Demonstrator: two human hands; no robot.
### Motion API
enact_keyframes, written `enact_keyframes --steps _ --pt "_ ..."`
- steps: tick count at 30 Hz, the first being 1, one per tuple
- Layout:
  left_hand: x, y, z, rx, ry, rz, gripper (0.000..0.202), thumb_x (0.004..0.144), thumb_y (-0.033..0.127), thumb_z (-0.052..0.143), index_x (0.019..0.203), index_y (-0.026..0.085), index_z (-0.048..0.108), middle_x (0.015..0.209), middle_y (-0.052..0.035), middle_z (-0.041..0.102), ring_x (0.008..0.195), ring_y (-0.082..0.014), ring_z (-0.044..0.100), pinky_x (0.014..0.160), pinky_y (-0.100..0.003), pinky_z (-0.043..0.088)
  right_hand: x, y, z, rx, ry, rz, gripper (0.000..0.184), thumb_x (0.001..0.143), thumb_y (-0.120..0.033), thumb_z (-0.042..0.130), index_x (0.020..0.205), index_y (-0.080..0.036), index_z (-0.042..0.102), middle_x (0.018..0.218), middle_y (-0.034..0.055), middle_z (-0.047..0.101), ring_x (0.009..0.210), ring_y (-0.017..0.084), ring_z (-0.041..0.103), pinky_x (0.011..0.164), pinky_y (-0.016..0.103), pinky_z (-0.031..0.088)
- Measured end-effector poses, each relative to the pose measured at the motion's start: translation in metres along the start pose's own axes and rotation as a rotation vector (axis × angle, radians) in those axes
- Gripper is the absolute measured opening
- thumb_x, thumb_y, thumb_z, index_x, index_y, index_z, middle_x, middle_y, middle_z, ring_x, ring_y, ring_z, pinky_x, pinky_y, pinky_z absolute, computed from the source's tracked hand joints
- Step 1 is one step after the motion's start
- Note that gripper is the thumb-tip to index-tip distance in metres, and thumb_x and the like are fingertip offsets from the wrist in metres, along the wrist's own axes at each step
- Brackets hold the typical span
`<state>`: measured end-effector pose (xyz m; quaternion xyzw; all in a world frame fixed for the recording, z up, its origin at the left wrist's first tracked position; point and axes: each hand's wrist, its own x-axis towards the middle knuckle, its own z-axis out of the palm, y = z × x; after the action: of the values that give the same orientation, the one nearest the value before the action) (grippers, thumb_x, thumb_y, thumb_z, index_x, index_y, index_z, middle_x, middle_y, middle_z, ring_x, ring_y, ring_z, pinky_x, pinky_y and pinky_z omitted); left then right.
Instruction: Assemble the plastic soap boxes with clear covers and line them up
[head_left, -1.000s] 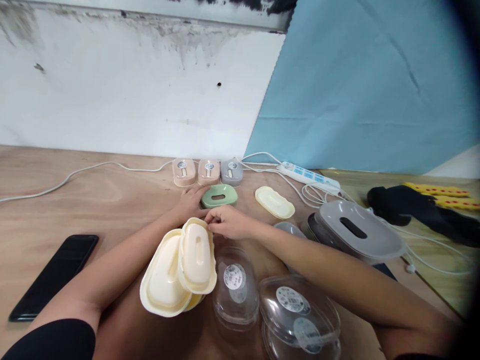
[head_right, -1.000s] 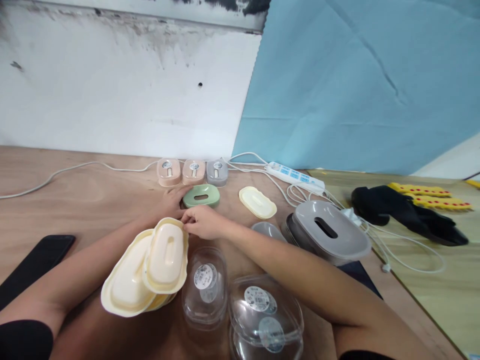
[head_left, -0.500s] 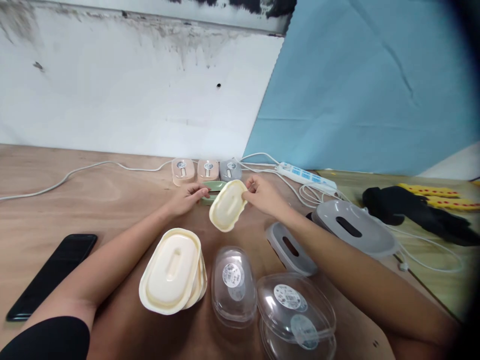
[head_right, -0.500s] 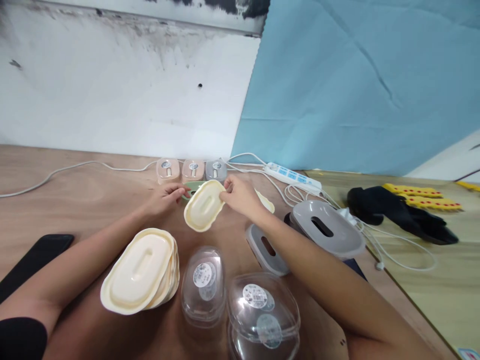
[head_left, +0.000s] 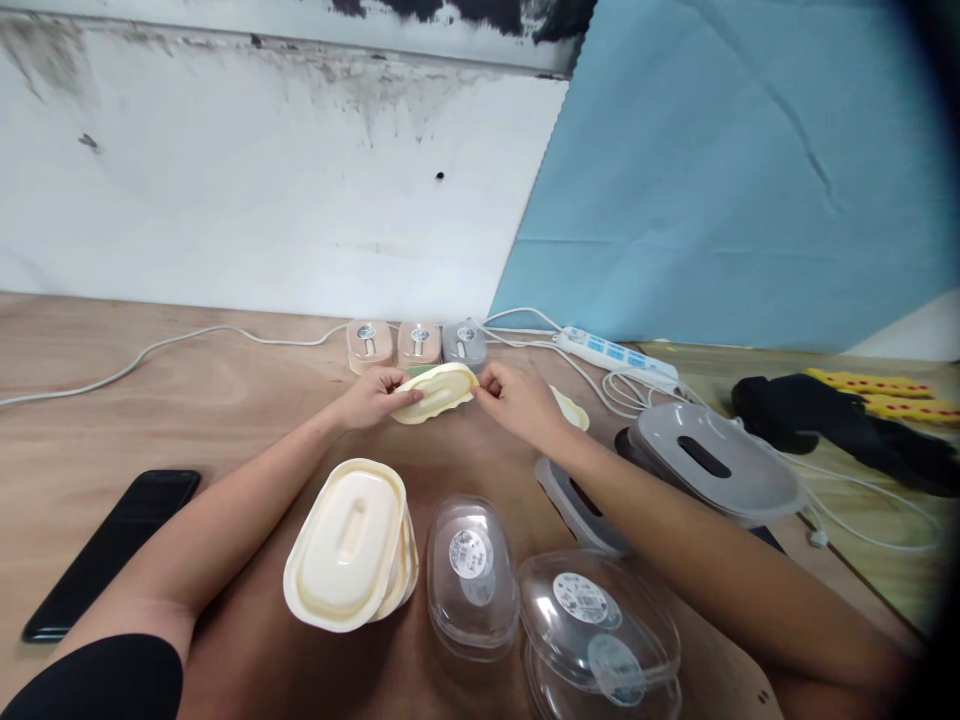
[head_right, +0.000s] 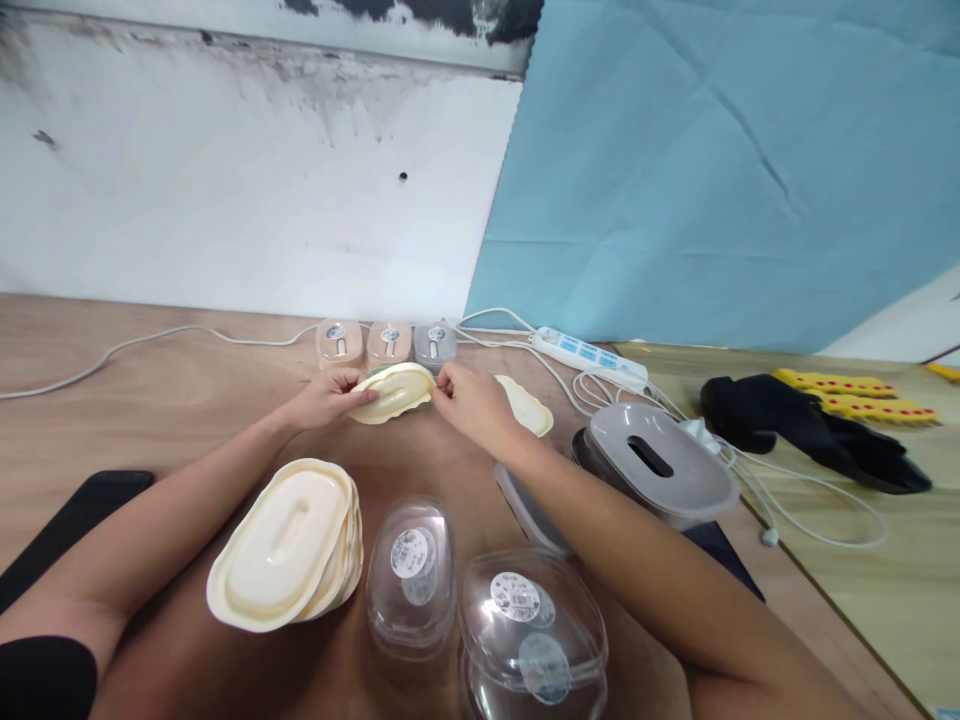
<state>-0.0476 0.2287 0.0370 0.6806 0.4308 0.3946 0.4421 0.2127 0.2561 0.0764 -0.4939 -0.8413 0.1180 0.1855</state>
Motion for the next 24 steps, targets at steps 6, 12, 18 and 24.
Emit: enact_keyframes --steps 6,12,18,24 --pt "-0.006 0.006 0.001 0.184 -0.144 0.031 0.036 0.076 0.042 0.076 0.062 0.014 0.058 0.087 -0.0053 0.074 0.069 -0.0125 0.059 0.057 -0.022 0.038 0.010 0.021 -0.007 -0.039 -0.247 -0.134 0.033 0.079 -0.011 0.059 0.110 -0.019 0.069 0.107 0.0052 0.077 0.094 0.020 0.070 0.079 0.027 0.048" --pt "-0.003 0.002 0.003 0.119 -0.187 0.066 0.041 0.066 0.050 0.085 0.069 0.014 0.067 0.083 -0.0049 0.074 0.075 -0.0172 0.065 0.064 -0.025 0.045 0.037 0.017 0.012 -0.055 -0.166 -0.303 0.045 0.085 -0.027 0.066 0.127 -0.015 0.063 0.131 0.0141 0.066 0.121 0.029 0.060 0.103 0.040 0.045" --pt "-0.003 0.005 0.002 0.120 -0.239 0.110 0.038 0.082 0.051 0.074 0.078 0.013 0.072 0.094 -0.0103 0.076 0.083 -0.0184 0.068 0.071 -0.027 0.050 0.057 0.016 0.037 -0.178 -0.324 -0.275 0.092 0.077 -0.062 0.072 0.150 -0.014 0.044 0.156 0.0208 0.041 0.143 0.042 0.038 0.116 0.054 0.030" --pt "-0.005 0.014 0.002 0.286 -0.397 0.087 0.032 0.077 0.047 0.080 0.086 0.017 0.079 0.114 -0.0115 0.072 0.097 -0.0212 0.069 0.084 -0.029 0.052 0.052 0.011 0.035 -0.356 -0.326 -0.299 0.074 0.076 -0.059 0.072 0.139 -0.023 0.059 0.155 0.0169 0.044 0.136 0.047 0.042 0.108 0.062 0.032"
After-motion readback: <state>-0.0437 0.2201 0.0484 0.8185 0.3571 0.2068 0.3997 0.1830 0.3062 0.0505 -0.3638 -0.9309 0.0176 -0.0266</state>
